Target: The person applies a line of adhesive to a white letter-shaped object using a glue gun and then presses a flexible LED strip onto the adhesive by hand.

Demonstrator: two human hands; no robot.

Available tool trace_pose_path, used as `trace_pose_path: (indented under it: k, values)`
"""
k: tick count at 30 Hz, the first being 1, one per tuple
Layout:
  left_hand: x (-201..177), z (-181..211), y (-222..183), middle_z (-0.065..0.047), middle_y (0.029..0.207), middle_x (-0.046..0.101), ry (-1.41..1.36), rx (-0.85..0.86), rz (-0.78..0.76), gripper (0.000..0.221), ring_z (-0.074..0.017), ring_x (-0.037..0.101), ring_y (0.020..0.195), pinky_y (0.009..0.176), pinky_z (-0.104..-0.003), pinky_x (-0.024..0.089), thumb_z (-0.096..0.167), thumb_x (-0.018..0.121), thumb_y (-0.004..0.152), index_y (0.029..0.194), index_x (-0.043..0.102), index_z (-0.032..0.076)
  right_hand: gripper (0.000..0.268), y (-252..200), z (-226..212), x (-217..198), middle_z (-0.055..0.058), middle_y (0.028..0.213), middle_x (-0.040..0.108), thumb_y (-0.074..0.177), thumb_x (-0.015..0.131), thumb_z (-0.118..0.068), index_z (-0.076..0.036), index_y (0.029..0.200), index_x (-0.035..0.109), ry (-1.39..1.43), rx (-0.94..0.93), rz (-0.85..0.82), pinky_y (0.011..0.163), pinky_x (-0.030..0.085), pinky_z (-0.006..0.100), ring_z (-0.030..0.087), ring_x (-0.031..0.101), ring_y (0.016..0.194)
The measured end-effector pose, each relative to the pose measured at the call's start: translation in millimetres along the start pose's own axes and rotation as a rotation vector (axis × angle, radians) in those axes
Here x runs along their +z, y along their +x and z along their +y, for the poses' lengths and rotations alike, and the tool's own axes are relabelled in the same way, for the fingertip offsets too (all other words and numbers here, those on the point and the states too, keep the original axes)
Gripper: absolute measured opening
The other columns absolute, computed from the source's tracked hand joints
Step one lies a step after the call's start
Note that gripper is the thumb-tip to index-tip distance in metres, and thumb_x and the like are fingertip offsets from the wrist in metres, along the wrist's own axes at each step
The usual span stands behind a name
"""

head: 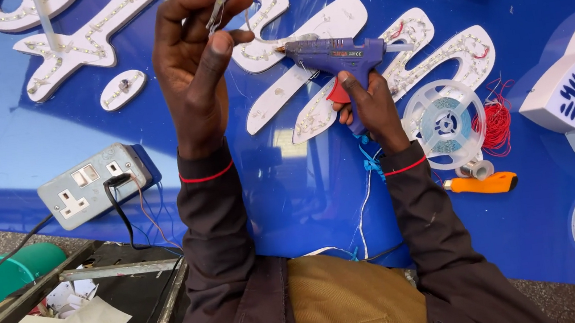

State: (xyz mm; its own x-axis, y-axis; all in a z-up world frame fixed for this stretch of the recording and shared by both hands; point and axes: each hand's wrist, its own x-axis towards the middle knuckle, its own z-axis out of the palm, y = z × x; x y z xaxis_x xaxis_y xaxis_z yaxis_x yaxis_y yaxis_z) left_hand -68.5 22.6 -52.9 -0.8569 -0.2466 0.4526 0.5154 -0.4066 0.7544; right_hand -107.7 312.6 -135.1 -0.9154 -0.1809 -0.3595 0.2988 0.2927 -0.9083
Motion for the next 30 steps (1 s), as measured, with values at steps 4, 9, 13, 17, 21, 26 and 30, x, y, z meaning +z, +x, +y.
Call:
trace_pose_path:
  k: [4,9,13,17,21,26,30]
  values:
    - [1,-9,10,-0.011,0.155,0.071,0.018,0.024,-0.04,0.035,-0.0352,0.073,0.15,0.111,-0.044,0.07,0.028,0.076,0.124,0.152,0.06,0.014,0.05,1,-1,-1,0.017,0.083,0.078,0.11,0.064,-0.051,-0.005,0.129,0.06,0.003,0.031,0.001,0.052,0.06,0.029,0.02,0.071,0.055]
    - [-4,-23,13,-0.012,0.153,0.072,0.005,0.017,-0.002,0.033,-0.0358,0.073,0.148,0.108,-0.042,0.069,0.023,0.075,0.123,0.151,0.06,0.013,0.054,0,-12,0,0.015,0.083,0.078,0.11,0.065,-0.052,-0.004,0.133,0.059,-0.123,-0.008,0.026,0.05,0.06,0.029,0.019,0.071,0.053]
    - [-8,-27,10,-0.012,0.151,0.074,0.023,-0.003,0.004,0.031,-0.0334,0.075,0.145,0.107,-0.041,0.068,0.023,0.076,0.123,0.148,0.062,0.014,0.059,-2,-18,0,0.014,0.082,0.079,0.11,0.063,-0.055,-0.002,0.135,0.058,-0.234,-0.064,0.028,0.048,0.061,0.03,0.019,0.072,0.052]
    - [-13,-32,9,-0.012,0.153,0.073,0.011,0.002,0.023,0.031,-0.0356,0.074,0.146,0.107,-0.043,0.068,0.021,0.075,0.124,0.15,0.06,0.013,0.06,1,-18,-2,0.012,0.081,0.08,0.111,0.062,-0.057,-0.002,0.136,0.06,-0.292,-0.104,0.034,0.048,0.062,0.03,0.019,0.072,0.051]
    - [-16,-32,8,-0.014,0.152,0.073,0.002,-0.011,0.038,0.033,-0.0348,0.075,0.144,0.106,-0.041,0.068,0.023,0.076,0.122,0.149,0.061,0.012,0.062,4,-21,-6,0.013,0.079,0.078,0.113,0.062,-0.053,0.0,0.145,0.058,-0.34,-0.145,0.014,0.048,0.06,0.031,0.019,0.071,0.051]
    - [-19,-34,8,-0.015,0.154,0.072,-0.008,0.002,0.028,0.032,-0.036,0.075,0.145,0.107,-0.04,0.069,0.021,0.076,0.123,0.15,0.062,0.012,0.062,7,-24,-10,0.014,0.08,0.077,0.115,0.062,-0.049,0.001,0.151,0.056,-0.365,-0.15,-0.006,0.049,0.061,0.032,0.02,0.072,0.052]
    - [-20,-33,7,-0.014,0.154,0.072,-0.012,0.003,0.029,0.031,-0.0357,0.075,0.145,0.107,-0.041,0.068,0.021,0.075,0.123,0.15,0.062,0.012,0.065,8,-22,-10,0.014,0.079,0.076,0.114,0.062,-0.051,0.0,0.154,0.055,-0.353,-0.148,-0.009,0.049,0.061,0.032,0.02,0.071,0.053]
